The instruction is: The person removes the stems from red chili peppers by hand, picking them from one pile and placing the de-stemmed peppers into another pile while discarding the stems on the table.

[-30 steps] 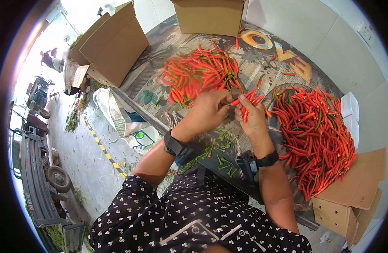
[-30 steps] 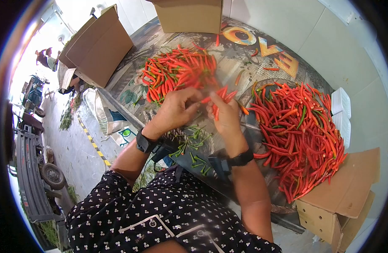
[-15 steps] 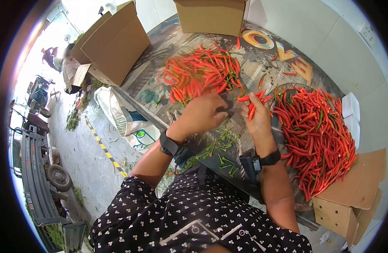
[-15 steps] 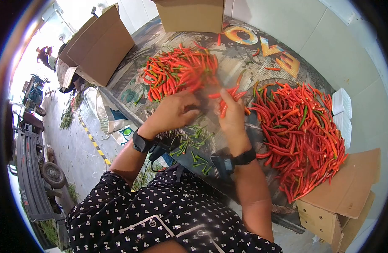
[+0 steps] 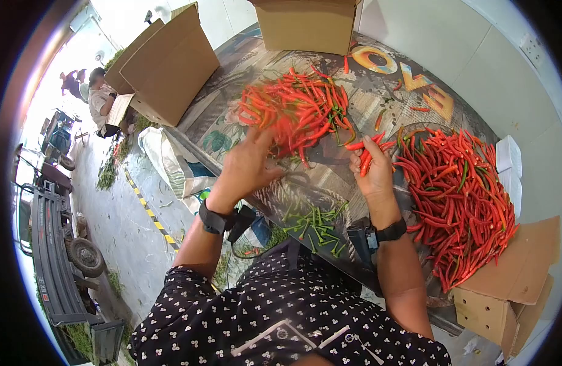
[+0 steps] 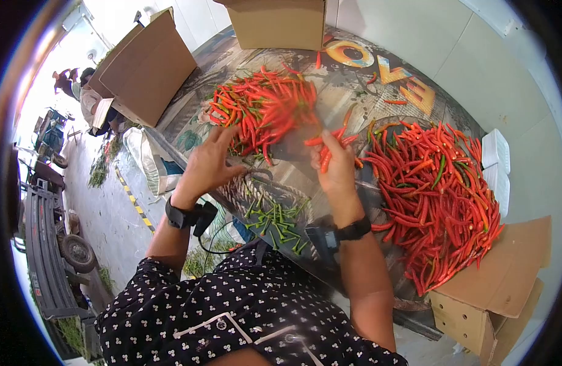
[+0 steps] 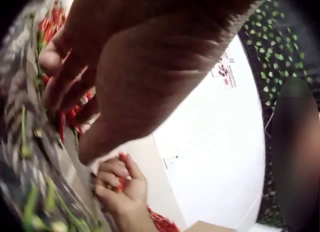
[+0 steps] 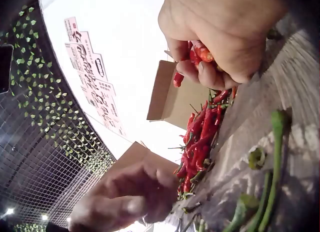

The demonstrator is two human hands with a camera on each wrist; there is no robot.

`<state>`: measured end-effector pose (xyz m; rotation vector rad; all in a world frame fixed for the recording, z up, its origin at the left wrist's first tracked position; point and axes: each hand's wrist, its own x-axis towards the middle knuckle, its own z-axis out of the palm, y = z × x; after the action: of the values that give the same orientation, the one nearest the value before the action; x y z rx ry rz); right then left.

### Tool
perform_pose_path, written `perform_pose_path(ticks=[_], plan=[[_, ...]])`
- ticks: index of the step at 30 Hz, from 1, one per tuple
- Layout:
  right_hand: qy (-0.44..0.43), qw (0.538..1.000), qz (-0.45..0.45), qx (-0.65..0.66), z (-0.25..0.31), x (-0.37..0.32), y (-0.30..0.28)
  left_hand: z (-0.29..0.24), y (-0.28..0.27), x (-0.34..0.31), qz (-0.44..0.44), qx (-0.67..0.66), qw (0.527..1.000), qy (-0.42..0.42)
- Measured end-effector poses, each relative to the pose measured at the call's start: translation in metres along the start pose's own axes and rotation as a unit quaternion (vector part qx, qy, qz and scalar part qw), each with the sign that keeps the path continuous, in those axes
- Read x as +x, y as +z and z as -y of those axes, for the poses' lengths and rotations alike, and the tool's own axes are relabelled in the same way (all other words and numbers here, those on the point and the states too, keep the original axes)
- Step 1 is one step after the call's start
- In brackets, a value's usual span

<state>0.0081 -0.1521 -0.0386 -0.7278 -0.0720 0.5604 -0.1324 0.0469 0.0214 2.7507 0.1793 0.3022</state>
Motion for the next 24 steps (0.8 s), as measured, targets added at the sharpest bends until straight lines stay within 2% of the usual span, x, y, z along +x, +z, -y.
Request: perform_pose_path(ticks=[3,5,9,11,18,20,21,23,24], plan=[[-0.008,1.0,0.008,0.008,-0.001,0.001,-0.002,0.016,0.003,0.012,-0.03,0.057,0.997,-0.048],[-0.009,1.0,0.009,0.004,0.0,0.002,-0.003,0.023,0.006,0.023,0.005,0.037,0.999,-0.027],[-0.005,1.0,0.006,0.005,-0.002,0.003,-0.006,0.021,0.017,0.047,0.011,0.022,0.999,0.021],[-0.002,1.0,0.004,0.009,-0.002,0.004,-0.006,0.022,0.029,0.059,-0.036,0.005,0.996,0.086],[0.0,1.0,-0.003,0.006,0.0,0.003,-0.005,0.017,0.048,0.096,-0.013,-0.039,0.998,0.054],[0.001,1.0,0.004,0.012,0.0,0.004,-0.007,0.021,0.046,0.102,-0.019,-0.048,0.991,0.12],[0.003,1.0,0.012,0.018,0.0,0.004,-0.007,0.027,0.043,0.105,-0.019,-0.049,0.991,0.12],[0.005,1.0,0.009,0.017,0.0,0.005,-0.009,0.047,0.033,0.106,-0.067,-0.162,0.97,0.17],[0.007,1.0,0.006,0.017,-0.001,0.005,-0.009,0.048,0.021,0.1,-0.066,-0.161,0.97,0.17]])
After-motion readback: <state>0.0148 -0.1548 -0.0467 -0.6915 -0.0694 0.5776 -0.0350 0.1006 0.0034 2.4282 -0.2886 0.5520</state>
